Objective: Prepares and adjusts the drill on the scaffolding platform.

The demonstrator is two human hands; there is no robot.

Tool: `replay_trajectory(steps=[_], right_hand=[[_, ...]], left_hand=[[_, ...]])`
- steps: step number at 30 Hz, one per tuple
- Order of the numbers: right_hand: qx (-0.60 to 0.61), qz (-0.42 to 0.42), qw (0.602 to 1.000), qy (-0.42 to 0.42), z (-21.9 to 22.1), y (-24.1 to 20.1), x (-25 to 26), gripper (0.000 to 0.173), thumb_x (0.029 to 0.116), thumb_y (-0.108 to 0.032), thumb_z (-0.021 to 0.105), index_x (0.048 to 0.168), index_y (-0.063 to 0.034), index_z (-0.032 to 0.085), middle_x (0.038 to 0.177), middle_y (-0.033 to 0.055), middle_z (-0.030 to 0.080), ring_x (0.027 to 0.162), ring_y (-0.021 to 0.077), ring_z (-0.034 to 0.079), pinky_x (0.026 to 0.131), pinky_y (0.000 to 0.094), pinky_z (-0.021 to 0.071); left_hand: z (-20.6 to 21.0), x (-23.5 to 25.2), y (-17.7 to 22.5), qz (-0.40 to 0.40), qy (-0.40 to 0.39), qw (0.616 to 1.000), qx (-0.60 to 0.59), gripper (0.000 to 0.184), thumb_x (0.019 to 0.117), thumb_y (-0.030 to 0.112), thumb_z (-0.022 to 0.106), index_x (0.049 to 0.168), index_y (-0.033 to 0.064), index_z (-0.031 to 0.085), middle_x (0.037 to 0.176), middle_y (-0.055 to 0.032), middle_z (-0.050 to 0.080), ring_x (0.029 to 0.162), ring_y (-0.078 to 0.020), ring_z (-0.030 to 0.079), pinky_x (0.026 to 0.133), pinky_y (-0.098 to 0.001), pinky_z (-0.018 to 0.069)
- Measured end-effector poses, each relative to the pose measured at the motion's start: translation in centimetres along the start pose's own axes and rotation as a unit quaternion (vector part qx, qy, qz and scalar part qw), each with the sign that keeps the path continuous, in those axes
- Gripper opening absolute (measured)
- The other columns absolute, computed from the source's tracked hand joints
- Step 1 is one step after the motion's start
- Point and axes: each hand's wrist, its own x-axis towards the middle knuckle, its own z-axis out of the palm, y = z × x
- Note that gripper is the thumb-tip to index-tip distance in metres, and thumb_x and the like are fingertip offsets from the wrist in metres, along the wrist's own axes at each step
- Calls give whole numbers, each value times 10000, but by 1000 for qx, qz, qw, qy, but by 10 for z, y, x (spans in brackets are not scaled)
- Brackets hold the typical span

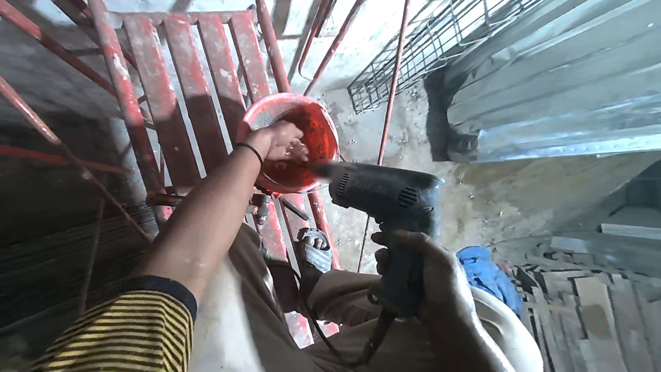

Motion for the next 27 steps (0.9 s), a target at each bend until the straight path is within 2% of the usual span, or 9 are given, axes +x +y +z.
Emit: replay_trajectory(steps=[4,7,11,14,17,19,22,25,27], right_hand=[[4,3,1000,3,3,-1,1,229,1020,-128,462,1076,56,588,855,187,728,561,218,680,489,339,586],[4,-3,1000,-2,2,-1,2,236,1017,-130,451,1079,54,585,849,186,727,564,220,684,493,339,588],[0,0,1000,-3,2,0,1,249,1014,-140,457,1080,59,592,821,178,722,560,215,681,494,339,591],[8,2,1000,-6,1,1,0,245,1018,-134,448,1061,57,595,830,178,725,565,214,682,495,333,588],[13,1,1000,-9,2,1,0,237,1010,-129,453,1059,56,592,838,187,724,558,216,680,488,332,586],[13,1,1000,-6,2,1,-1,235,1005,-123,460,1047,61,600,847,191,725,562,216,680,493,330,587],[9,0,1000,0,3,0,0,233,1001,-128,474,1053,61,601,847,191,723,563,220,680,496,338,589],[3,7,1000,-2,2,1,-1,244,1009,-137,467,1093,54,595,859,185,723,572,217,682,502,335,590],[6,10,1000,-3,2,0,-1,240,1017,-136,456,1094,53,583,866,189,723,572,216,681,498,333,586]], left_hand=[[8,-3,3,-4,29,992,122,346,1076,190,385,1317,-5,538,1117,-158,649,872,-183,647,812,-351,531],[-4,5,-3,-34,81,980,180,361,1074,206,383,1337,17,543,1173,-165,642,946,-215,629,857,-396,504],[-16,10,-12,-29,168,972,159,406,1072,279,392,1373,40,523,1220,-210,573,1011,-302,593,850,-492,501],[-16,8,-19,10,191,954,231,410,1081,268,376,1256,-43,577,1224,-263,573,1081,-366,559,878,-571,447],[-21,13,-27,40,160,919,357,402,1077,181,367,1210,-114,606,1280,-323,597,1228,-448,570,1000,-637,429],[-22,16,-30,38,139,917,372,353,1065,124,396,1150,-137,619,1224,-325,612,1167,-438,592,971,-621,440],[-14,10,-15,-10,89,981,173,370,1078,177,364,1320,-42,538,1146,-189,647,930,-226,654,837,-406,542],[-1,-10,7,-27,16,999,24,326,1080,247,363,1257,39,541,955,-127,687,750,-193,677,701,-344,564],[0,-11,9,-31,29,998,43,307,1069,206,374,1280,44,527,981,-133,680,767,-195,676,716,-340,563]])
